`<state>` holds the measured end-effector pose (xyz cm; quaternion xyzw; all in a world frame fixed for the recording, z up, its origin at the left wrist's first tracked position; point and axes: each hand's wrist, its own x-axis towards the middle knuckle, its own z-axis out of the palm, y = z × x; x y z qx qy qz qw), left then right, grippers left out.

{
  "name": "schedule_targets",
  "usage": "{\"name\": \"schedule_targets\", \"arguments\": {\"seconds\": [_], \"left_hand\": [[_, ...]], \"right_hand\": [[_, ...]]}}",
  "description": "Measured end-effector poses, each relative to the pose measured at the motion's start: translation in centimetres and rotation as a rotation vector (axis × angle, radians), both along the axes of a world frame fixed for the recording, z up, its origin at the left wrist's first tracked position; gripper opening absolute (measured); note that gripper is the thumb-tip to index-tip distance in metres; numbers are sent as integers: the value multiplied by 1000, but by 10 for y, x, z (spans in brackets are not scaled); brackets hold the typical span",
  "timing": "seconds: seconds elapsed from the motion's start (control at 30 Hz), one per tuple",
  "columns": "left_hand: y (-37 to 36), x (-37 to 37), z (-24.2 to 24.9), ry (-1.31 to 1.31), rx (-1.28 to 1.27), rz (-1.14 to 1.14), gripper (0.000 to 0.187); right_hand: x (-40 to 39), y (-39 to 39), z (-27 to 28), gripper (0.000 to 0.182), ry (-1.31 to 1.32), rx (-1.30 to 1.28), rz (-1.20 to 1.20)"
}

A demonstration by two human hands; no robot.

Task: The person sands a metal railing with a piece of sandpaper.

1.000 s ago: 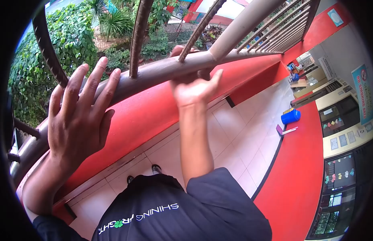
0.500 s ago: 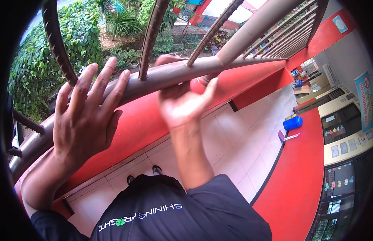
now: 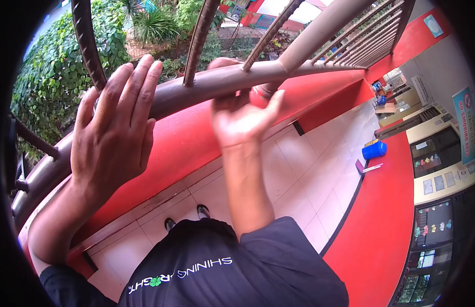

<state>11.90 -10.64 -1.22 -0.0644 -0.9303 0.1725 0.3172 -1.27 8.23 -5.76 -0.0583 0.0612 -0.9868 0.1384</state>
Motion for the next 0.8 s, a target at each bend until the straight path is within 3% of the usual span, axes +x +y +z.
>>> {"name": "schedule_targets", "arguments": {"seconds": [0.03, 0.07, 0.13, 0.17, 0.27, 0.33, 0.4, 0.43, 0.53, 0.63, 0.7, 0.77, 0.8], "left_hand": [[1, -1, 0, 4, -1, 2, 74], [0, -2, 0, 9, 9, -4, 74], [-1, 0, -1, -3, 18, -10, 74], [-1, 0, -2, -3, 23, -20, 74], [-2, -1, -2, 19, 24, -29, 74], [-2, -3, -1, 31, 7, -31, 73], [-2, -2, -2, 31, 34, -51, 72], [-3, -2, -3, 30, 36, -52, 72], [0, -3, -2, 56, 31, -62, 71], [-4, -1, -1, 29, 51, -80, 70], [-2, -2, -2, 41, 41, -70, 71], [-2, -2, -2, 68, 26, -72, 72], [-2, -1, -1, 51, 28, -65, 72]], "right_hand": [[30, -26, 14, 88, -174, 18, 128], [42, -30, 5, 88, -173, 12, 131], [62, -35, -5, 94, -38, -236, 603], [46, -23, 7, 94, -153, -12, 301], [27, -14, 5, 90, -48, 38, 6], [63, -31, 5, 87, -139, 18, 88], [76, -28, -3, 88, -68, -91, 441], [58, -22, 12, 85, -130, 42, 149], [36, -19, 10, 79, -121, 52, -132], [88, -42, 0, 75, -131, -39, 377], [40, -19, 4, 54, -152, 59, 0], [3, 2, -7, 45, -108, 67, -152], [31, -27, 8, 43, -146, 162, -248]]}}
